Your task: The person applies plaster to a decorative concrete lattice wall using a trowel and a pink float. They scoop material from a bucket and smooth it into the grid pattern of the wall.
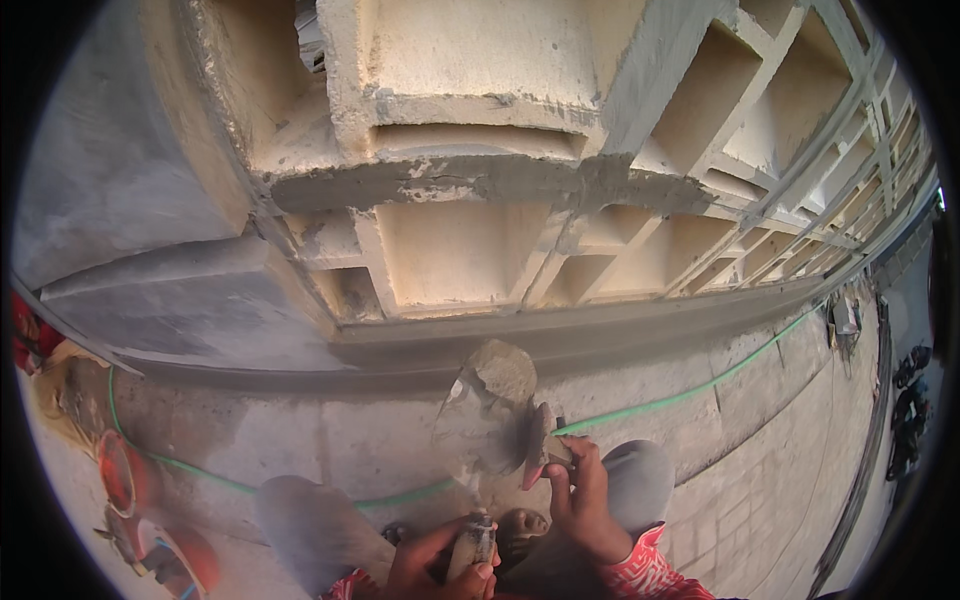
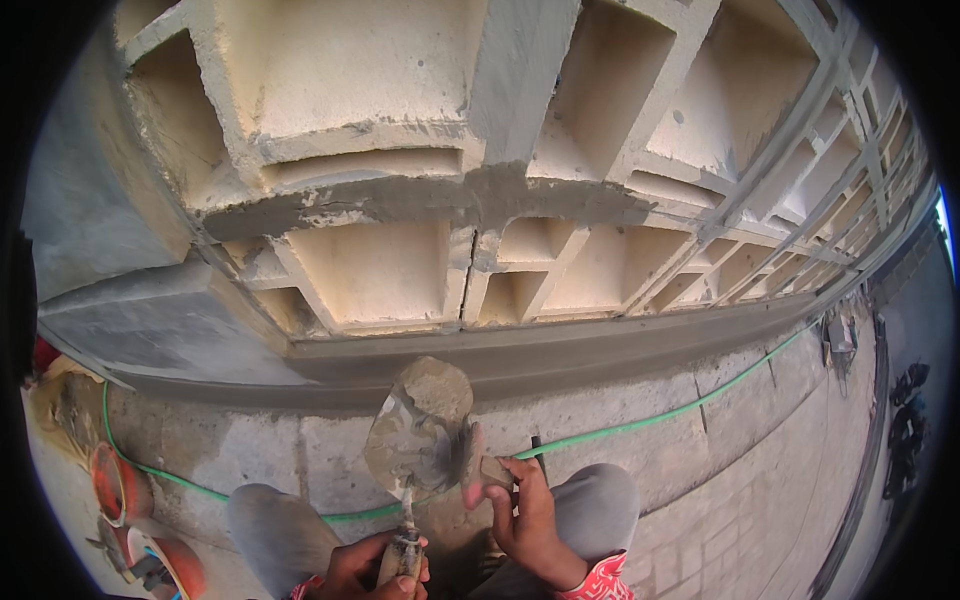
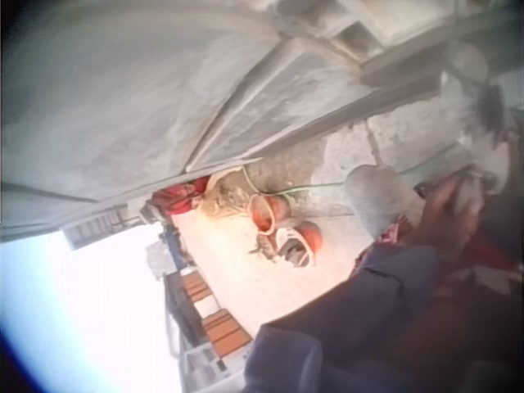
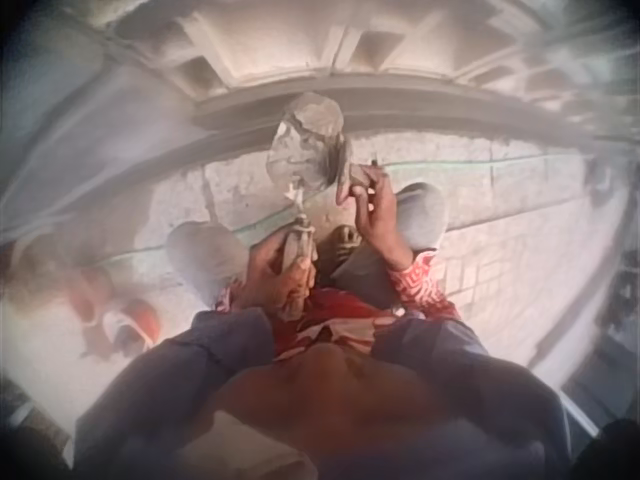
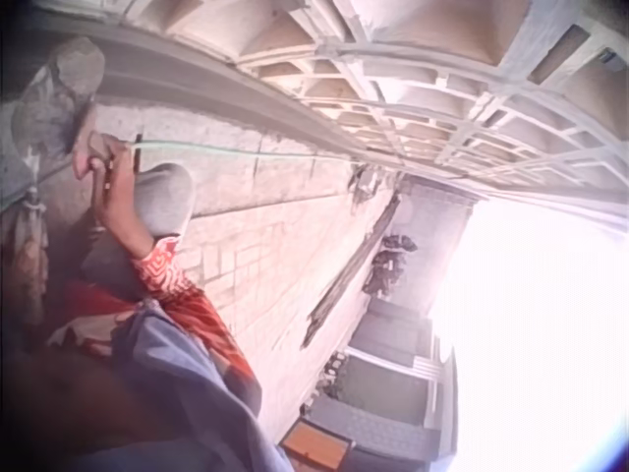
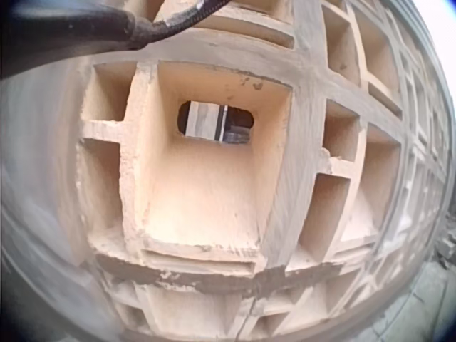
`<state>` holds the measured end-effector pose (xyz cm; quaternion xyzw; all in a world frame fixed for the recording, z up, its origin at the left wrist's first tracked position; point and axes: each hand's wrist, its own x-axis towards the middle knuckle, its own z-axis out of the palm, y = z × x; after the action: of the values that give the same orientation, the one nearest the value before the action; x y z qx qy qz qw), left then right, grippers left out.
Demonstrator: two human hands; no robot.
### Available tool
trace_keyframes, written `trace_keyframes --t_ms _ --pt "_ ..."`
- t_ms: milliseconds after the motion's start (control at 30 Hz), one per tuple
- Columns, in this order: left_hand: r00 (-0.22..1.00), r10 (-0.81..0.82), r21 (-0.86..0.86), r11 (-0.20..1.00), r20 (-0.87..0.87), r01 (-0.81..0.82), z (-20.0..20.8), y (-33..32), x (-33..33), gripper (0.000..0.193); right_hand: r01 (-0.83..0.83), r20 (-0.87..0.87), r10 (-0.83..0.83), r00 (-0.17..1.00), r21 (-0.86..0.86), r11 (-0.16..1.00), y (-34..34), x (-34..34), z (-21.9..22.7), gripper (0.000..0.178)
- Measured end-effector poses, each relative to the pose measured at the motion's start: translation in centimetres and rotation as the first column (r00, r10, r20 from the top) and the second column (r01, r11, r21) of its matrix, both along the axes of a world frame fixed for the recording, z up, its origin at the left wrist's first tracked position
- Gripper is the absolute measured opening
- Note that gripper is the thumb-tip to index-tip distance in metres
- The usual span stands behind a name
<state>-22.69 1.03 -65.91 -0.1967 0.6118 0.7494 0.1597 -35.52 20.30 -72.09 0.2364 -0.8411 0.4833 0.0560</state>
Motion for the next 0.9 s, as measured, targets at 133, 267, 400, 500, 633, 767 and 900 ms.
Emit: trace_keyframes --t_ms 133,267,400,500,633,767,900 --pt "0.990 -0.031 -0.092 0.996 -0.136 0.019 -1.1 -0.2 0.3 0.033 0.032 0.139 -0.028 0.990 -0.026 0.999 0.3 0.4 -0.9 0.031" --pt "0.996 -0.006 0.058 0.998 -0.087 0.011 1.0 -0.8 -0.9 0.034 0.023 0.145 -0.022 0.989 -0.002 1.000 0.7 0.4 -1.8 0.030" --pt "0.983 0.025 0.064 0.998 -0.183 -0.014 0.6 -1.0 -1.1 0.032 0.041 0.144 -0.055 0.988 0.096 0.995 0.2 0.2 -0.4 0.027" --pt "0.984 -0.019 0.075 0.997 -0.175 0.033 1.3 -1.7 -1.4 0.031 0.096 0.244 -0.105 0.964 0.048 0.994 0.0 -0.1 -0.6 0.028" --pt "0.983 -0.181 0.018 0.983 0.013 0.181 -0.1 -2.3 -0.1 0.034 0.147 0.025 -0.158 0.987 0.240 0.960 -0.5 -1.4 0.6 0.029" --pt "0.991 -0.087 0.179 0.978 -0.097 0.103 1.2 -2.1 0.1 0.040 0.285 0.333 -0.299 0.894 0.093 0.954 1.0 -1.6 0.2 0.030" --pt "0.970 -0.039 0.061 0.997 -0.240 0.056 0.0 -3.0 -1.3 0.046 0.540 0.815 0.071 0.576 -0.444 0.715 2.5 -0.9 4.4 0.036"
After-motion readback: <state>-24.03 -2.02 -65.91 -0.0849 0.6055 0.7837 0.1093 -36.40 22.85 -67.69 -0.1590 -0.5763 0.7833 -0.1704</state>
